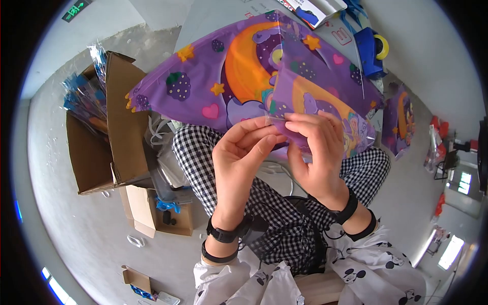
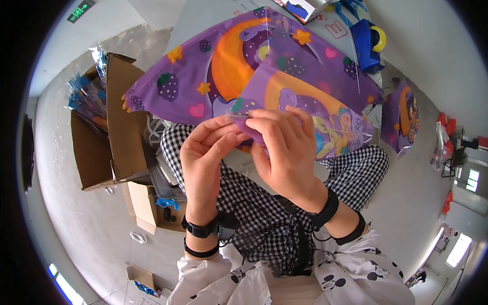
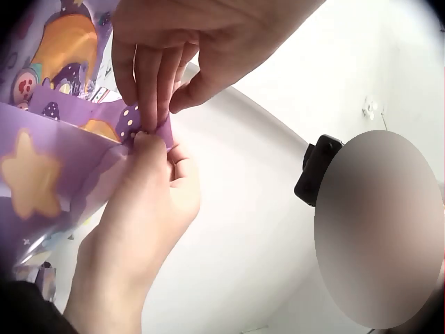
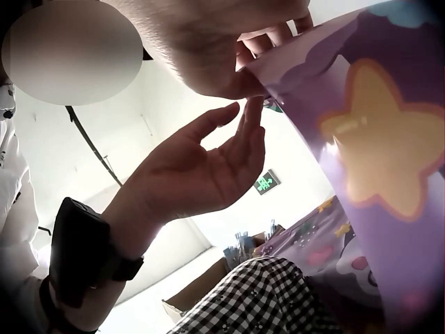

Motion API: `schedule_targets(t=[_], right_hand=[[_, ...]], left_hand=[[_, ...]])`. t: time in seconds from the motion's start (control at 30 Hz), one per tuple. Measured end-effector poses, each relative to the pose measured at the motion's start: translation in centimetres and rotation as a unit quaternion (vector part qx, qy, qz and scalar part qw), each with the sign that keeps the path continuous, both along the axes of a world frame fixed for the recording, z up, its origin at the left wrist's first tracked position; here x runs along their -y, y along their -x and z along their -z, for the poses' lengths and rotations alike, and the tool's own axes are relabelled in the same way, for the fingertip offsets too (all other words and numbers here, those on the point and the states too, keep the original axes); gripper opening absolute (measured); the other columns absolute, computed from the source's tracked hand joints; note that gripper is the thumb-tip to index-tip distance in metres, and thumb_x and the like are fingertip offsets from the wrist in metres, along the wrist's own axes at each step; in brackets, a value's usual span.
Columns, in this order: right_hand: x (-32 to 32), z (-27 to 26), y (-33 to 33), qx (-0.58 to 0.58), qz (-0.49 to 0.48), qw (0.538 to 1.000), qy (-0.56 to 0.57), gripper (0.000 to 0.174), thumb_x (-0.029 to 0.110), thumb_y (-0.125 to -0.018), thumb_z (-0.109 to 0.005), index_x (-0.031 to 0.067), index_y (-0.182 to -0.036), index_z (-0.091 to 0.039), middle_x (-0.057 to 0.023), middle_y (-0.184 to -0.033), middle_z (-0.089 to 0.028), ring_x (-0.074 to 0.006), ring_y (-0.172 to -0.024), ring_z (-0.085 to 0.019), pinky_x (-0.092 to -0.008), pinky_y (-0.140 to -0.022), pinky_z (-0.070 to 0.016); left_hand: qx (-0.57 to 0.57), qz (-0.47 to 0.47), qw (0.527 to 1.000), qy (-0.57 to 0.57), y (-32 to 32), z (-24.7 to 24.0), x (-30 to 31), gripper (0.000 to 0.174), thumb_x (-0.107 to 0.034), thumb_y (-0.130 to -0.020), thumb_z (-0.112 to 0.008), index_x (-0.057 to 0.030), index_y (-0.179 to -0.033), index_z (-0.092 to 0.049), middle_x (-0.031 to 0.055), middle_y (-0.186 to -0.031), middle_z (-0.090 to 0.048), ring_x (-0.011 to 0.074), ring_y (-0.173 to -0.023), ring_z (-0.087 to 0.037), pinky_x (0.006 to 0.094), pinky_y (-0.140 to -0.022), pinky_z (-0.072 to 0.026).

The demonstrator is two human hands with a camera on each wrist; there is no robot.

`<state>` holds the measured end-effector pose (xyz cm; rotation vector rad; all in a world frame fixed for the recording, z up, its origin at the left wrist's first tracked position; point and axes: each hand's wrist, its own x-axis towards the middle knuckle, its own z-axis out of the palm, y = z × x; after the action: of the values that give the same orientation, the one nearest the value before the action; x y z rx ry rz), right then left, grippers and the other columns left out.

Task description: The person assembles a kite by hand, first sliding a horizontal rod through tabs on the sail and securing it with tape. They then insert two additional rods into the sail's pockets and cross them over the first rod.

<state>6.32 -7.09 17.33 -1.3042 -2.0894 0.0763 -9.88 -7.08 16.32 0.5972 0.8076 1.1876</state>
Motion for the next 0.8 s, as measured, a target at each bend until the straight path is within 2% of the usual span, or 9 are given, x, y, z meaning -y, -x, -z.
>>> schedule_targets(t=[0.13, 0.23, 0.33, 0.4, 0.47, 0.53, 0.63, 0.8], right_hand=[[-0.1, -0.3, 0.1, -0.004, 0.002, 1.0, -0.006, 0.029, 0.001, -0.076, -0.066, 0.0059, -0.103, -0.059, -0.0057, -0.099, -0.067, -0.0207, -0.086, -0.064, -0.0418, -0.095, -0.0392], [-0.3, -0.3, 0.1, -0.011, 0.007, 1.0, -0.01, 0.023, 0.003, -0.079, -0.067, 0.0066, -0.1, -0.06, -0.0033, -0.089, -0.067, -0.0188, -0.079, -0.064, -0.0409, -0.094, -0.0396], [-0.6, -0.4, 0.1, -0.018, 0.012, 1.0, -0.018, 0.019, 0.004, -0.08, -0.069, 0.0072, -0.097, -0.061, -0.0017, -0.083, -0.066, -0.0177, -0.074, -0.063, -0.04, -0.093, -0.0397], [-0.6, -0.5, 0.2, -0.022, 0.014, 1.0, -0.017, 0.018, 0.004, -0.08, -0.07, 0.0077, -0.096, -0.062, -0.0011, -0.081, -0.065, -0.0172, -0.073, -0.062, -0.0393, -0.092, -0.0397], [-0.5, -0.6, 0.2, -0.024, 0.016, 1.0, -0.006, 0.018, 0.004, -0.079, -0.07, 0.0081, -0.095, -0.062, -0.0006, -0.082, -0.066, -0.0167, -0.073, -0.062, -0.0388, -0.092, -0.0397], [-0.5, -0.9, 0.3, -0.023, 0.011, 1.0, -0.002, 0.019, 0.004, -0.078, -0.071, 0.0082, -0.094, -0.062, -0.0001, -0.081, -0.065, -0.0164, -0.072, -0.062, -0.0387, -0.092, -0.0394], [-0.5, -0.9, 0.6, -0.02, 0.004, 1.0, -0.01, 0.02, 0.003, -0.077, -0.072, 0.0087, -0.094, -0.062, 0.0008, -0.081, -0.064, -0.0156, -0.072, -0.061, -0.039, -0.092, -0.0387], [-0.2, 0.0, 0.8, -0.004, -0.013, 0.998, -0.053, 0.02, 0.005, -0.075, -0.072, 0.0104, -0.092, -0.065, 0.0029, -0.082, -0.062, -0.0141, -0.074, -0.059, -0.0383, -0.09, -0.0372]], left_hand=[[-0.032, -0.012, 0.999, 0.008, -0.2, -0.1, 0.1, 0.037, 0.003, -0.089, -0.062, 0.0101, -0.124, -0.051, 0.0187, -0.105, -0.07, 0.0208, -0.097, -0.069, 0.0302, -0.088, -0.0542], [-0.018, -0.011, 1.0, 0.01, -0.2, -0.3, 0.1, 0.035, 0.002, -0.091, -0.063, 0.0075, -0.123, -0.051, 0.0152, -0.102, -0.071, 0.0146, -0.097, -0.067, 0.0263, -0.088, -0.0528], [-0.034, -0.029, 0.999, 0.002, -0.6, -0.3, 0.1, 0.037, 0.003, -0.089, -0.065, 0.0057, -0.123, -0.052, 0.0113, -0.098, -0.071, 0.0129, -0.093, -0.067, 0.0245, -0.083, -0.053], [-0.129, -0.072, 0.987, -0.059, -1.0, -0.2, 0.4, 0.036, 0.005, -0.085, -0.068, 0.0026, -0.119, -0.057, 0.0083, -0.095, -0.068, 0.0118, -0.088, -0.066, 0.023, -0.078, -0.0529], [-0.231, -0.111, 0.958, -0.126, -1.1, 0.0, 0.4, 0.034, 0.007, -0.082, -0.07, 0.001, -0.114, -0.061, 0.0057, -0.093, -0.066, 0.0113, -0.084, -0.064, 0.0227, -0.075, -0.0523], [-0.339, -0.146, 0.908, -0.2, -1.0, 0.4, 0.2, 0.031, 0.01, -0.078, -0.072, 0.001, -0.107, -0.066, 0.0037, -0.09, -0.063, 0.0115, -0.082, -0.061, 0.0234, -0.074, -0.0512], [-0.391, -0.18, 0.865, -0.258, -0.7, 0.6, 0.0, 0.025, 0.008, -0.074, -0.075, -0.0026, -0.096, -0.07, 0.0064, -0.091, -0.059, 0.0116, -0.076, -0.061, 0.0231, -0.064, -0.0525], [-0.461, -0.17, 0.795, -0.356, 0.1, 0.5, 0.1, 0.025, 0.009, -0.071, -0.075, -0.0006, -0.092, -0.069, 0.0097, -0.092, -0.063, 0.0175, -0.076, -0.064, 0.0273, -0.061, -0.0545]])
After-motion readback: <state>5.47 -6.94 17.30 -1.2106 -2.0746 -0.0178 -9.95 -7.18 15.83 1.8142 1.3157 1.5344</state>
